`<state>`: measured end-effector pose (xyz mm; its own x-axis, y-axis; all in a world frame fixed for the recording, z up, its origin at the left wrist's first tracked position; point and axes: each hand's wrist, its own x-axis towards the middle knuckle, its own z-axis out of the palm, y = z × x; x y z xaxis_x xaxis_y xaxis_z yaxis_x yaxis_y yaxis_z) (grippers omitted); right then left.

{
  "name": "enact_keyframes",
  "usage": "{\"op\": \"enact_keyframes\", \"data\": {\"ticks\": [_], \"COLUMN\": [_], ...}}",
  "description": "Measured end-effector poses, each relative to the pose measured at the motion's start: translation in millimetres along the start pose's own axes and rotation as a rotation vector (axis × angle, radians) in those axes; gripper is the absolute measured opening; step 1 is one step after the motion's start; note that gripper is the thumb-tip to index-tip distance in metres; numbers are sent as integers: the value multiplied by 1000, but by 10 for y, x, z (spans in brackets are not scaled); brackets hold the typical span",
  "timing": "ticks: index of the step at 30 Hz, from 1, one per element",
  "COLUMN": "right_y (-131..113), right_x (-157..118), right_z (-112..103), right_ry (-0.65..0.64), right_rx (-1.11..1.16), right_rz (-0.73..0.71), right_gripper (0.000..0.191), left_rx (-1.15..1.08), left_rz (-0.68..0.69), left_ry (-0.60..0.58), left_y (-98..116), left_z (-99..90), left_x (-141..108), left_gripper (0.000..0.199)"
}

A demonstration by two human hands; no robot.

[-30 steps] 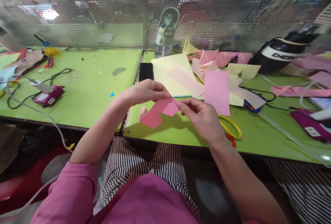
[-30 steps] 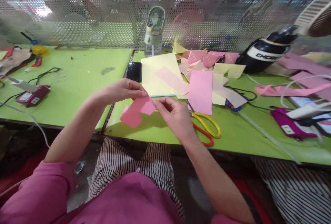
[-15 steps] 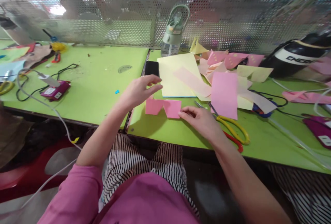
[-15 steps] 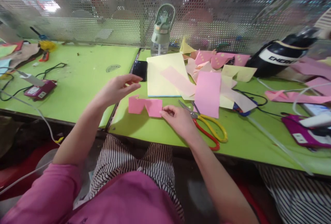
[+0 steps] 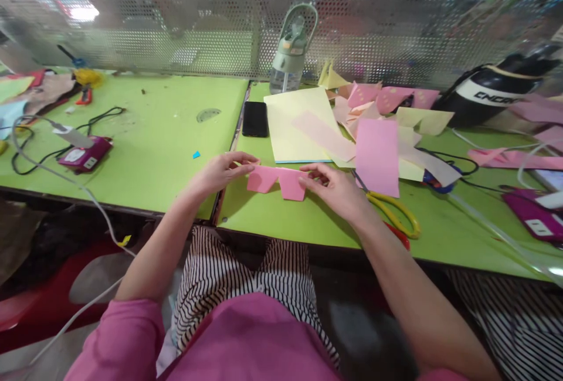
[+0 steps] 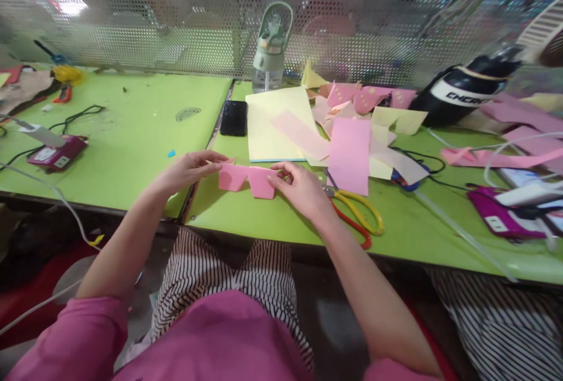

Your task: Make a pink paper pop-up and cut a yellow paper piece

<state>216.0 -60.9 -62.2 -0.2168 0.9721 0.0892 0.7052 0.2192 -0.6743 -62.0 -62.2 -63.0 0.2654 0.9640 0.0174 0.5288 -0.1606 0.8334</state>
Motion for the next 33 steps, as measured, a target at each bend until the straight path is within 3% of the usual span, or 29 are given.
{"op": "enact_keyframes", "data": {"ticks": [3,8,15,20,23,29,33], "right_y": [-20,-2,37,66,76,45,12], "right_x": [29,54,56,71,86,88,69], "right_z": [51,115,141,149,173,188,180], "right_ry": [-10,28,46,30,18,15,42], "right_rx": [12,47,94,157,202,271,225], "right_rz": [-18,-33,-37,-52,-51,-53,-32], "right_gripper": [23,19,32,36,36,37,39], "left_rx": [30,108,71,323,419,466,494], "left_rz": [-4,-5,31,178,197,89,52], "left_ry": [3,8,17,120,45,-125,-136], "left_y": [30,-25,17,121,240,414,438], "left_z": [52,76,93,103,109,138,167], "left_x": [33,48,17,41,121,310,345], "left_gripper": [20,17,23,28,27,22,20]}}
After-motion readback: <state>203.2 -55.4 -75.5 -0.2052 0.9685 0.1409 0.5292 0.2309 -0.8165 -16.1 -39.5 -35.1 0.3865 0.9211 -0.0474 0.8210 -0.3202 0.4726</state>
